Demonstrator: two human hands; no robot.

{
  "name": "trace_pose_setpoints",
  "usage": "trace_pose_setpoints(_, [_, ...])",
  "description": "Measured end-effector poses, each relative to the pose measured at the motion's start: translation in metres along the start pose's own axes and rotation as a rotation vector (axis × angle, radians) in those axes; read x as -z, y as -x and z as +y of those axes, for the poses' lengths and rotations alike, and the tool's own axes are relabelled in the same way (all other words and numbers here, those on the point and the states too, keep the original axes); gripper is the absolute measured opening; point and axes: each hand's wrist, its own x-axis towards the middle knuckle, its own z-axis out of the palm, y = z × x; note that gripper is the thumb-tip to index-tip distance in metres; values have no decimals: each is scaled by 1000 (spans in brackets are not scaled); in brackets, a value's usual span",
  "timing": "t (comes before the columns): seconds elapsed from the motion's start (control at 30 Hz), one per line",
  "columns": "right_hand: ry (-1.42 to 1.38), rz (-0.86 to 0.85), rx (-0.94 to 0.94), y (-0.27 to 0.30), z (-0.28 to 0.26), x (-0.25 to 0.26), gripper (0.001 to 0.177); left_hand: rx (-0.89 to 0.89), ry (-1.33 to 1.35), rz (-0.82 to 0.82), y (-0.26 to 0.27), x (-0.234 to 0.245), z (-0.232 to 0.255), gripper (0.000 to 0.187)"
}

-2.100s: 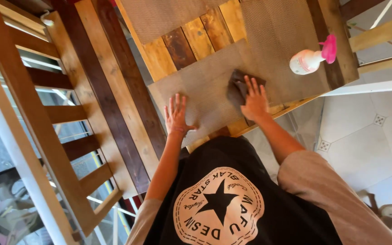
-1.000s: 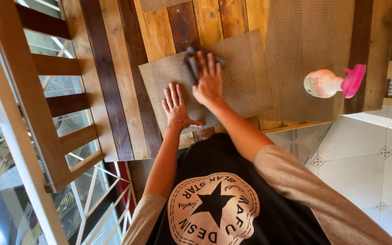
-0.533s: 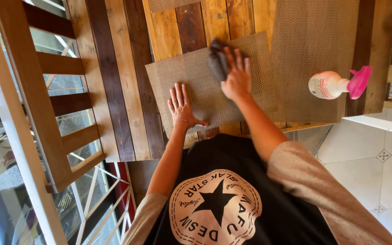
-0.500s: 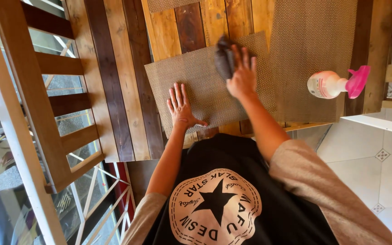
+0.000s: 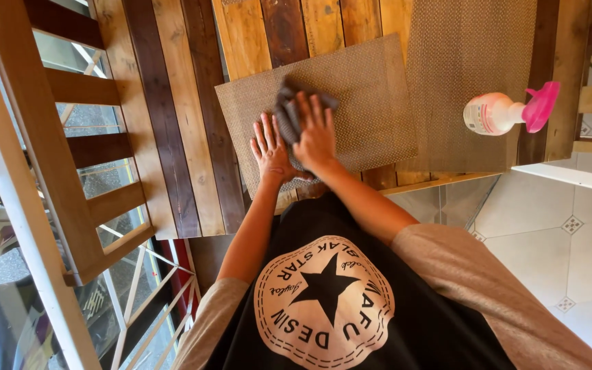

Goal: Cleaning and wiping down restaurant tables and placemats.

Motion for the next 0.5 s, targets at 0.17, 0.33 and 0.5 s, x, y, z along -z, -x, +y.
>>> trace_pose_setpoints(0.17, [-138,-110,193,4,-2,14,86,-108,-195,280,-7,-12,-4,178])
trace_pose_setpoints(0.33, [179,-290,162,-11,60,35,99,-51,-22,44,4,0,-3,186])
trace_pose_setpoints(0.5, [114,-17,-177,-13,122,45,91,-84,6,111,5,-7,-6,185])
